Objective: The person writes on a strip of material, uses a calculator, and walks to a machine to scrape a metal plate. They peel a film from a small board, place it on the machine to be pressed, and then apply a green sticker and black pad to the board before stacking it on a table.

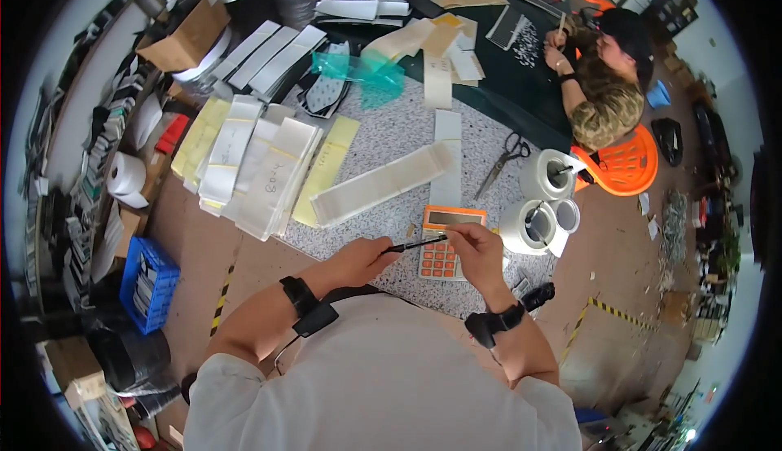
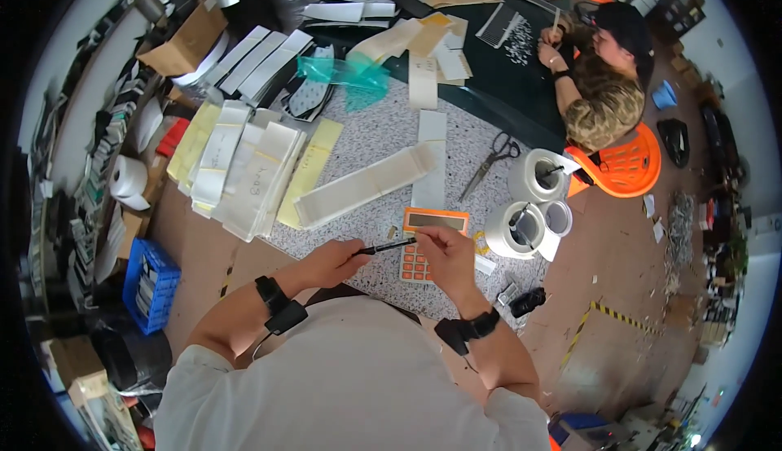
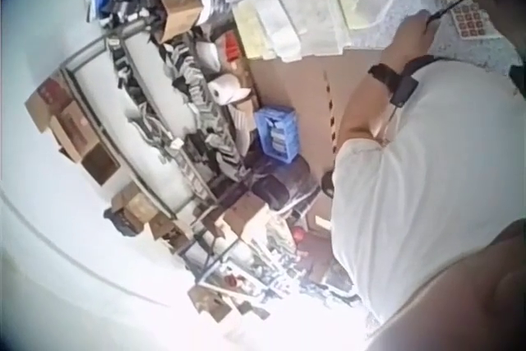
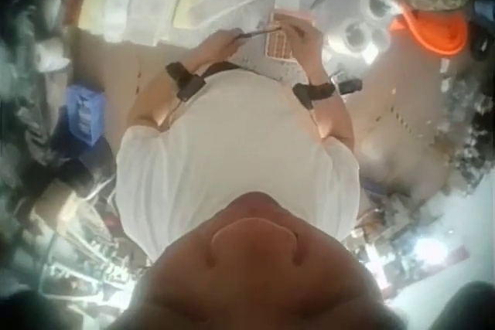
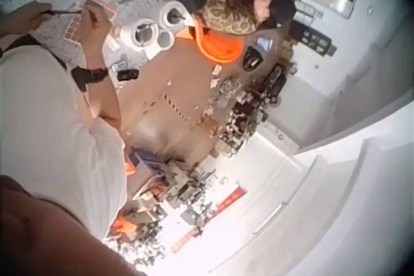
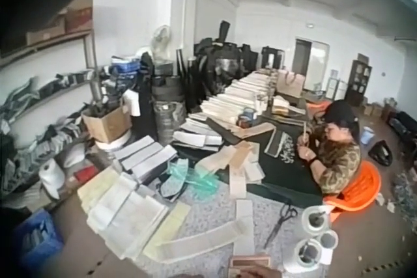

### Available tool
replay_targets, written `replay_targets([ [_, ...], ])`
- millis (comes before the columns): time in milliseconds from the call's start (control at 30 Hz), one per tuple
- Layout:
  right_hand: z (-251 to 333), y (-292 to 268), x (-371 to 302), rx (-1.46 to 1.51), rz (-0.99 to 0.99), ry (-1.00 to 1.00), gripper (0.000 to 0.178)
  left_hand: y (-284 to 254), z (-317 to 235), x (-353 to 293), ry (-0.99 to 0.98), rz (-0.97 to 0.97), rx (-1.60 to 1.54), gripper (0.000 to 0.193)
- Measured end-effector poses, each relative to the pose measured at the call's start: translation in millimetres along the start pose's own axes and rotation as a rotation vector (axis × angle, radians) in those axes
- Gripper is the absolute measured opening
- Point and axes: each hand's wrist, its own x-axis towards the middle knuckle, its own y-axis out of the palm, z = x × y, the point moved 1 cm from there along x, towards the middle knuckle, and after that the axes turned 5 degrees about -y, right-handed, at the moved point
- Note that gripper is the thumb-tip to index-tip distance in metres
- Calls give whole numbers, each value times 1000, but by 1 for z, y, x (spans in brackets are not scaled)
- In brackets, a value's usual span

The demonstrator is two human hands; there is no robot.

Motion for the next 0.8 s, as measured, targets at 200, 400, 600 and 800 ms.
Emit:
replay_targets([
  [200,-12,71,24,443,309,478,18,-9,10,-23,6,-78,81,29],
  [400,25,97,53,297,655,460,28,-38,14,-49,-17,-118,-32,31],
  [600,-4,64,133,456,218,343,16,-28,93,-78,-221,-70,-822,27],
  [800,-49,109,147,222,340,294,12,-46,76,-42,-17,-674,362,41],
])
